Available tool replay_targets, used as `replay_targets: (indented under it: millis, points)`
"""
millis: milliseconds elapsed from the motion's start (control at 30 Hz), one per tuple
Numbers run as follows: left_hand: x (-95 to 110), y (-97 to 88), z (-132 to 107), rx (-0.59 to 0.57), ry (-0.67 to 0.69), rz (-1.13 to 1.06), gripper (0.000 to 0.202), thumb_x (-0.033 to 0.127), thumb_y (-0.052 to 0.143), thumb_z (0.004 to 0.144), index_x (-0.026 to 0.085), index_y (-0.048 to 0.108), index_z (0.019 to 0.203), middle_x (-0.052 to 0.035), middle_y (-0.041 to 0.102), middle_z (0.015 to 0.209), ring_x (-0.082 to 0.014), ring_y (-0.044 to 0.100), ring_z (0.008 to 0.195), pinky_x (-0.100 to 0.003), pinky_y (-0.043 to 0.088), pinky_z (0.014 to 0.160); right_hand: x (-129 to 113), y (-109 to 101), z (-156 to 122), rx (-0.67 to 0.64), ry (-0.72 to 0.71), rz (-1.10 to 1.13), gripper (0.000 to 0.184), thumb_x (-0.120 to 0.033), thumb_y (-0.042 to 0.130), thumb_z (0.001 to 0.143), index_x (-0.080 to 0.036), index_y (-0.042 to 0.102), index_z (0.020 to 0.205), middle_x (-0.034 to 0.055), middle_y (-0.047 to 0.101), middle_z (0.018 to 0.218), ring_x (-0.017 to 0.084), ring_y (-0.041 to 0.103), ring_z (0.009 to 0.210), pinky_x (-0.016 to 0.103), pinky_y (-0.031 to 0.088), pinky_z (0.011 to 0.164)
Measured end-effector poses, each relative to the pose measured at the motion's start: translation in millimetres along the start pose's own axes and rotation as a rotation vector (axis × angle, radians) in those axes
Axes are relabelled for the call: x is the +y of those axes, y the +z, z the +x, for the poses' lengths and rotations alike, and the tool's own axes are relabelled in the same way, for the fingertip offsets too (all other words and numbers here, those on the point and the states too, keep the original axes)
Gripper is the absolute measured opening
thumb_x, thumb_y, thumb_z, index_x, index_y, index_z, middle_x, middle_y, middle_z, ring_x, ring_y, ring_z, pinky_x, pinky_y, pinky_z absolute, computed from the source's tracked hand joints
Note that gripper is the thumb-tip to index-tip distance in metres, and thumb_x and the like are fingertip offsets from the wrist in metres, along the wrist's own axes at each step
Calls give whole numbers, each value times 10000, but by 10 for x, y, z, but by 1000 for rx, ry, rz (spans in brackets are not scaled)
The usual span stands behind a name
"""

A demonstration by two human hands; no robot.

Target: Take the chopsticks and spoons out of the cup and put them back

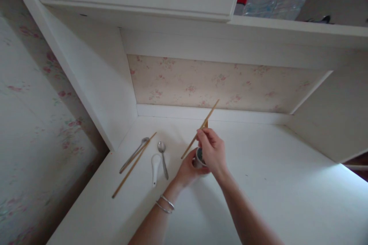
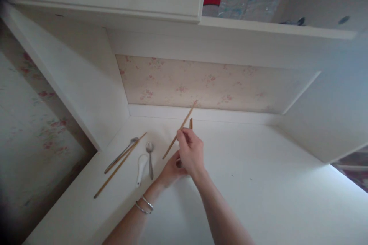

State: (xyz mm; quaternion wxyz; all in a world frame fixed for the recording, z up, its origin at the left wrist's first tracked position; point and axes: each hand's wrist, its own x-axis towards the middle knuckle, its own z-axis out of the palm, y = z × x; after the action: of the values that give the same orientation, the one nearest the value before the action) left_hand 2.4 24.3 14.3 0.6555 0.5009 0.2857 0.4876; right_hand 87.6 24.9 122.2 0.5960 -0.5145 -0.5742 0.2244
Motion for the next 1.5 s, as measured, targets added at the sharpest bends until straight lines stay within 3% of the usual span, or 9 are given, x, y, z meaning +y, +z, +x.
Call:
replay_targets:
  millis: [133, 267, 400, 500, 900, 1267, 1500]
  points:
    - [30, 39, 19, -24, -38, -7, 800, 225, 899, 536, 195, 560, 1259, -121, 664, 1187, -266, 626, 1074, -395, 461, 962, 171, -502, 211, 150, -17, -188, 314, -462, 513, 882, -181, 647, 841, 9, 640, 679, 150, 563, 597, 260, 432, 585]
    - [18, 42, 18, -38, -49, -20, 822, 219, 889, 567, 185, 520, 1301, -145, 642, 1226, -266, 618, 1096, -410, 444, 978, 400, -694, 282, 65, -63, -432, 324, -439, 489, 891, -179, 675, 833, 33, 673, 706, 172, 587, 627, 289, 430, 628]
    - [-9, 37, 23, -11, -48, -6, 815, 213, 896, 550, 174, 530, 1277, -130, 645, 1219, -268, 619, 1088, -417, 443, 983, 600, -667, 218, -105, -220, -594, 289, -356, 472, 905, -195, 697, 823, 51, 694, 782, 196, 603, 761, 312, 448, 732]
    - [-28, 35, 37, 2, -46, -9, 819, 215, 899, 540, 171, 536, 1272, -122, 649, 1210, -275, 616, 1096, -414, 449, 979, 693, -617, 156, -175, -249, -647, 277, -314, 475, 910, -213, 715, 816, 46, 693, 799, 198, 602, 833, 317, 456, 796]
    - [-56, 19, 59, 14, -35, 19, 854, 238, 906, 523, 188, 536, 1291, -114, 635, 1241, -283, 596, 1136, -415, 443, 1000, 789, -572, 82, -240, -197, -597, 311, -284, 487, 923, -225, 746, 761, 40, 695, 805, 182, 613, 832, 301, 465, 804]
    - [-30, 24, 54, -12, -55, -1, 816, 191, 891, 548, 188, 539, 1284, -103, 636, 1242, -268, 592, 1137, -402, 436, 1003, 851, -634, 61, -298, -96, -417, 264, -332, 513, 908, -222, 748, 956, 42, 707, 887, 163, 649, 795, 278, 490, 721]
    - [-17, -17, 72, -80, -75, -4, 747, 200, 869, 588, 190, 568, 1271, -99, 641, 1253, -283, 584, 1160, -417, 417, 1031, 925, -629, 54, -299, -18, -289, 265, -410, 559, 889, -232, 738, 969, 59, 708, 908, 194, 649, 804, 305, 502, 682]
